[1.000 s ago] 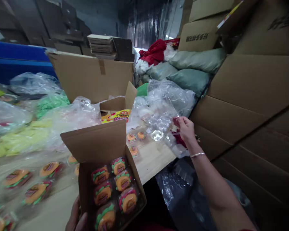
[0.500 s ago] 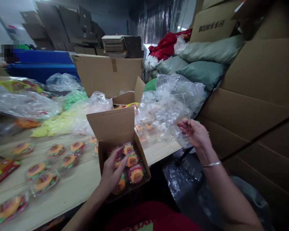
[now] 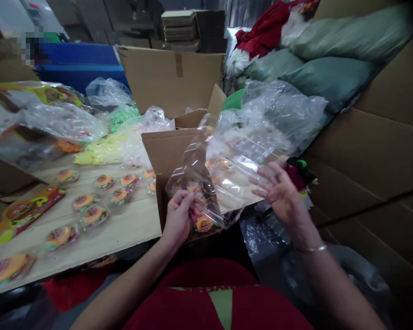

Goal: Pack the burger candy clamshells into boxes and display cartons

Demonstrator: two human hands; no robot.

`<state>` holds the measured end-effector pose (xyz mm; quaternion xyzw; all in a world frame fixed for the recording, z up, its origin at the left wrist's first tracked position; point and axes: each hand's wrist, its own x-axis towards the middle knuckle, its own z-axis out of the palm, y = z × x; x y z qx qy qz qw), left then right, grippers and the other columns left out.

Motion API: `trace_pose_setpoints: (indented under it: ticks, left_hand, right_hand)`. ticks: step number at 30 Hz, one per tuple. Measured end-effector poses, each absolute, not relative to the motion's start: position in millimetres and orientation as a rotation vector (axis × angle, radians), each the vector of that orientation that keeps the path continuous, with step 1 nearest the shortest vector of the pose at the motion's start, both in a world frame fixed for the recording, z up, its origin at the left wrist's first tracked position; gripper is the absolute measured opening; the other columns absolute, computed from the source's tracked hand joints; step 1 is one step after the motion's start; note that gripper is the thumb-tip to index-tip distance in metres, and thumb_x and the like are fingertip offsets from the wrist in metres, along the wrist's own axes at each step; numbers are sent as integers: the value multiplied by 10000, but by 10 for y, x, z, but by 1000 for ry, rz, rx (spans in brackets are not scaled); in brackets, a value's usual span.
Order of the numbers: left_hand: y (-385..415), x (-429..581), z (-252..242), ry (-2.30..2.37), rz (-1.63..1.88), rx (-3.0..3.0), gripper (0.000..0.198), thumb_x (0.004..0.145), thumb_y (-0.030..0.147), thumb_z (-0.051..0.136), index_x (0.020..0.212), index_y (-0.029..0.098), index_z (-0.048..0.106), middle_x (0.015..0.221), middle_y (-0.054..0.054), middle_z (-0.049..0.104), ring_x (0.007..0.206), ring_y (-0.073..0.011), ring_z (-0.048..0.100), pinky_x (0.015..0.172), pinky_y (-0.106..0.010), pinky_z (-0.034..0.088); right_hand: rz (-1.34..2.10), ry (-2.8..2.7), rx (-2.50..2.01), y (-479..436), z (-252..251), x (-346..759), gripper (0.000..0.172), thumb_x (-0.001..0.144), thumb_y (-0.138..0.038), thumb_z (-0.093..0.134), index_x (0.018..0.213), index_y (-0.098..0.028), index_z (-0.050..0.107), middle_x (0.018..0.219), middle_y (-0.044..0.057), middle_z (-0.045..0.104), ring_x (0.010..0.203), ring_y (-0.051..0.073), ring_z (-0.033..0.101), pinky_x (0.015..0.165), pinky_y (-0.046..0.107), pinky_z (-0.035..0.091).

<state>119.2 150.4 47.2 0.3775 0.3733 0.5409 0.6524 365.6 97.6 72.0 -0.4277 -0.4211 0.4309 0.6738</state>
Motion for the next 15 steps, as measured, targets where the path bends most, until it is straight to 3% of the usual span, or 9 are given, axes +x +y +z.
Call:
trace_pose_setpoints:
  ticks: [2,4,6,8,11,13,15]
  left_hand:
    - [1309,1090,329,958,1199,745,333,685,400,758,713,157,532,581,38,585,423,-50,460,419,-170,303]
    - [1126,918,219,1007,1033,768,328,652,387,771,726,150,557,568,30,577,453,-65,481,446,-181,330]
    - [994,668,177,1021,792,940,348,616,357,797,808,144,599,602,16,597,490,-87,506,475,-200,358]
    - [964,387,187,1170,769,1164,402,628,374,807,906,159,611,674,6,616,538,-107,527,510,-222,383]
    - [1150,92,172,1534,1121,1388,462,743,478,722,1081,196,583,1014,-68,655,881,-197,625,729,-296,477]
    - [1351,59,75,1539,1170,1395,585,783,525,661,1256,220,499,1351,-121,533,1211,-284,530,927,-389,462]
    - [1506,132,-79,1363,1068,1395,709,809,548,611,1388,213,376,1462,-147,439,1318,-316,450,1020,-456,427]
  right_hand:
    - [936,-990,-1035,960,527,3314,783,658,-429,818,1345,-373,448,1166,47,640,937,235,698,712,335,597]
    - [746,-1006,-1142,947,391,3069,793,745,-324,768,1422,-383,359,1053,28,647,820,182,685,693,311,587]
    - [592,-1056,-1225,972,345,2975,757,793,-280,726,1449,-368,359,999,27,638,745,161,648,672,303,580]
    - [600,-1179,-1273,1057,356,2987,677,806,-280,713,1423,-337,441,1009,41,636,712,155,624,641,300,572]
    - [733,-1385,-1287,1297,339,3004,548,817,-294,688,1348,-273,555,1024,57,646,708,151,619,632,296,559]
    - [803,-1459,-1291,1496,262,2956,532,807,-281,670,1327,-223,577,988,61,655,724,162,627,658,310,556]
    - [851,-1517,-1335,1668,170,2896,526,796,-250,643,1314,-179,585,926,59,658,746,183,639,693,333,554]
